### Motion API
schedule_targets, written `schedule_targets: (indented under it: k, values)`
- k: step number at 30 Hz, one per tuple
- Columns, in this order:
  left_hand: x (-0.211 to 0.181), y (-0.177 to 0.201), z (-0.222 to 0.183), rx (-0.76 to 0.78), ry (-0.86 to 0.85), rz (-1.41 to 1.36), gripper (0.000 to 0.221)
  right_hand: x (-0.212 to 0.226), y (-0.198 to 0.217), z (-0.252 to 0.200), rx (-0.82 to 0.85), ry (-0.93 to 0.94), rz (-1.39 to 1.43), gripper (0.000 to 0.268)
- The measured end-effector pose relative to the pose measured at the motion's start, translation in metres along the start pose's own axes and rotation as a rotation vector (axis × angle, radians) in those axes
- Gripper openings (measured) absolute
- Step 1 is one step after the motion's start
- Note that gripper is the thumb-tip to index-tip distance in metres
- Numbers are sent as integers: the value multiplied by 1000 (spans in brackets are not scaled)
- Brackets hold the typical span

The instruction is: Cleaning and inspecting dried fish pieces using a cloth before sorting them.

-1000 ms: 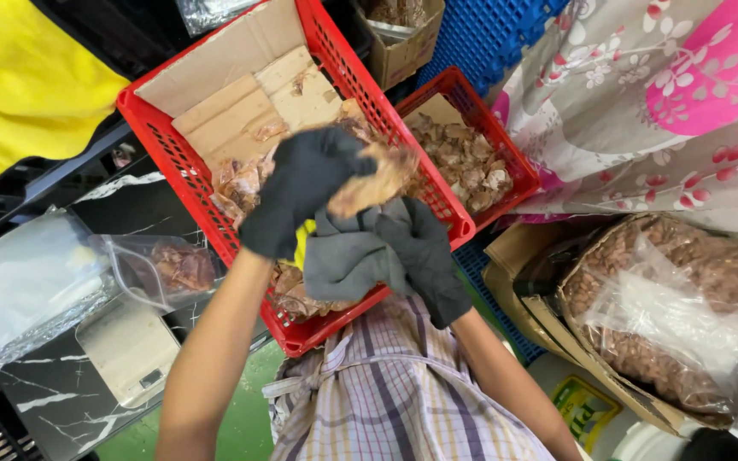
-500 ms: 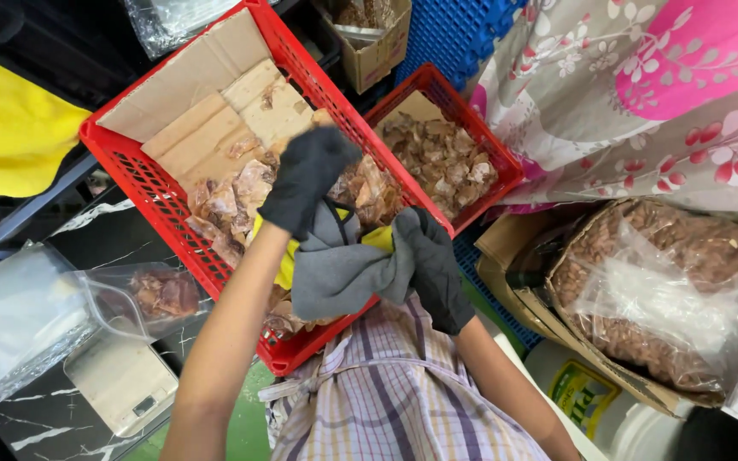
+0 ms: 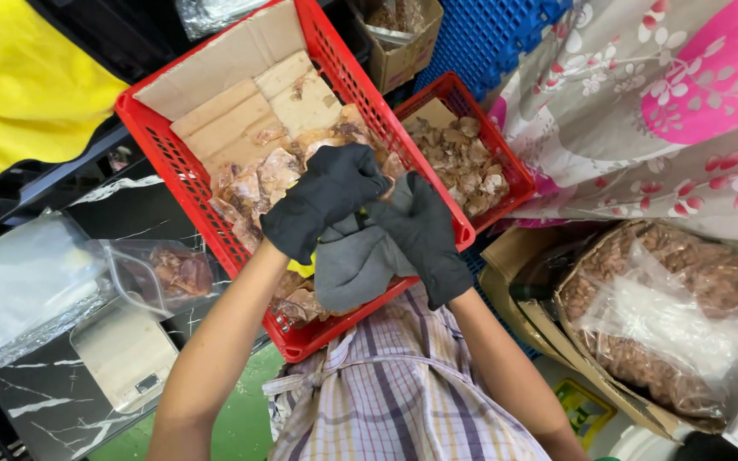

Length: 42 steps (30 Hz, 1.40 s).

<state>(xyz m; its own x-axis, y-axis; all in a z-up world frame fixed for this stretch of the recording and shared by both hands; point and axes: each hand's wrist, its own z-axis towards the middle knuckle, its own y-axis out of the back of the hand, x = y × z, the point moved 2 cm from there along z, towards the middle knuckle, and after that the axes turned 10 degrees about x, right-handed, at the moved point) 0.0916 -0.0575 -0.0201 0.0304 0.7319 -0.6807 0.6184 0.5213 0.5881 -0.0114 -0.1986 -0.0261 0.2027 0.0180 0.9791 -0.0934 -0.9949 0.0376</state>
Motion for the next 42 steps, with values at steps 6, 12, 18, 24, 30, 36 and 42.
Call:
schedule_targets:
  k: [6, 12, 18, 24, 30, 36, 42]
  values:
    - [4, 19, -18, -137, -238, 48, 14, -51, -6, 22, -85, 153, 3, 48]
    - [15, 28, -23, -244, -308, 161, 26, -31, -20, 12, 8, 19, -39, 36]
    - [19, 7, -39, -147, -160, 47, 25, 28, -26, -3, -61, -166, 16, 57]
    - [-7, 37, -65, -46, 22, -450, 18, 27, -9, -6, 24, -241, 199, 31]
    - [4, 39, -72, 194, -161, -823, 13, 75, -32, -30, 136, -204, 147, 26]
    - [22, 11, -53, 348, -1012, -578, 34, 2, -2, -11, 469, -2, 511, 14]
    - [23, 18, -45, -39, -113, -547, 47, 22, -6, -9, 100, -166, 550, 28]
